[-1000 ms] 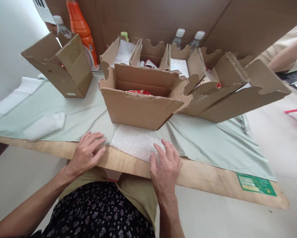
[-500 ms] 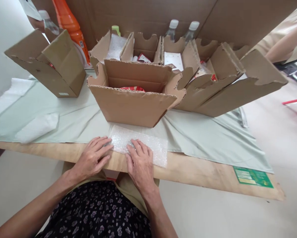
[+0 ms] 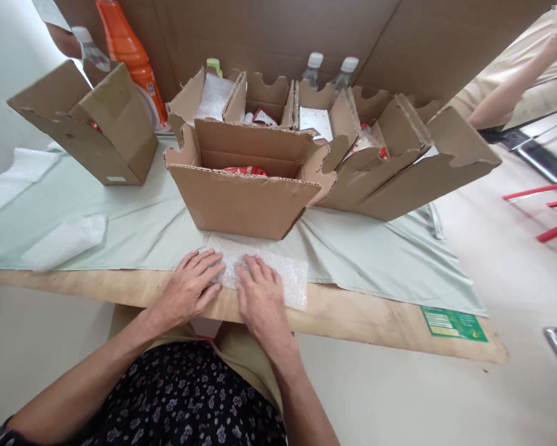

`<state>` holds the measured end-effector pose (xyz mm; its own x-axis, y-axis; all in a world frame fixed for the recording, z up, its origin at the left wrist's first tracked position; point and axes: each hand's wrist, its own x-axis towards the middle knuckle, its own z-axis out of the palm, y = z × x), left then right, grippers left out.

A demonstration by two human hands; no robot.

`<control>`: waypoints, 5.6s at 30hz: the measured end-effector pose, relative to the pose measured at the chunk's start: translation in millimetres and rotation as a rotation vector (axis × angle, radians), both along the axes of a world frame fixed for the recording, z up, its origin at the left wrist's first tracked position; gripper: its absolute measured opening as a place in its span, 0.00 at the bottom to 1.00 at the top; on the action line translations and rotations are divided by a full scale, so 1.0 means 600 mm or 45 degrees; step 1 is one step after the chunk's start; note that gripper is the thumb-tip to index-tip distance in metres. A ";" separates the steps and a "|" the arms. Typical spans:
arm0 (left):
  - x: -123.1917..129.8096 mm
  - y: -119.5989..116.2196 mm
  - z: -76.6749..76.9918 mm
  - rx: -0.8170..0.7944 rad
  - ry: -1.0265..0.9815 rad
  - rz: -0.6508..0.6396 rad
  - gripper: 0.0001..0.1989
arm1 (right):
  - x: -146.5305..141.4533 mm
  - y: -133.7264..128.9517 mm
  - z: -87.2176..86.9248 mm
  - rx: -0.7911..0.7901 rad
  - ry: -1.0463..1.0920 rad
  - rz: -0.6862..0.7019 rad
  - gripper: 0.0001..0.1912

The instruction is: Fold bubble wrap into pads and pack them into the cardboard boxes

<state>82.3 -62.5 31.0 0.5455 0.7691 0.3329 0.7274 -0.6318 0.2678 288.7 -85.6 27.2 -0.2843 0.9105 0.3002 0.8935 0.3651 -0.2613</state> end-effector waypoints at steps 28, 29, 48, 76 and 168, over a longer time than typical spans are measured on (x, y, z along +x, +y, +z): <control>-0.011 0.002 -0.009 -0.024 -0.135 0.010 0.15 | 0.151 -0.101 -0.013 0.257 -0.037 -0.396 0.17; -0.011 0.002 -0.008 -0.022 -0.138 0.012 0.15 | 0.151 -0.105 -0.014 0.268 -0.027 -0.418 0.17; -0.034 -0.029 -0.009 0.001 -0.226 0.014 0.18 | 0.112 -0.075 -0.002 0.484 0.037 -0.173 0.04; -0.065 -0.011 0.027 -0.026 -0.084 0.019 0.34 | -0.070 -0.126 0.032 -0.088 0.360 0.444 0.04; -0.050 -0.076 0.014 -0.005 -0.459 0.053 0.10 | -0.018 -0.049 0.016 0.063 0.429 0.161 0.06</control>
<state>52.0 -108.0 39.1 0.3617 0.7898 0.4954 0.6106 -0.6022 0.5143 277.7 -115.3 37.0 -0.2712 0.8566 0.4390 0.7075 0.4866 -0.5124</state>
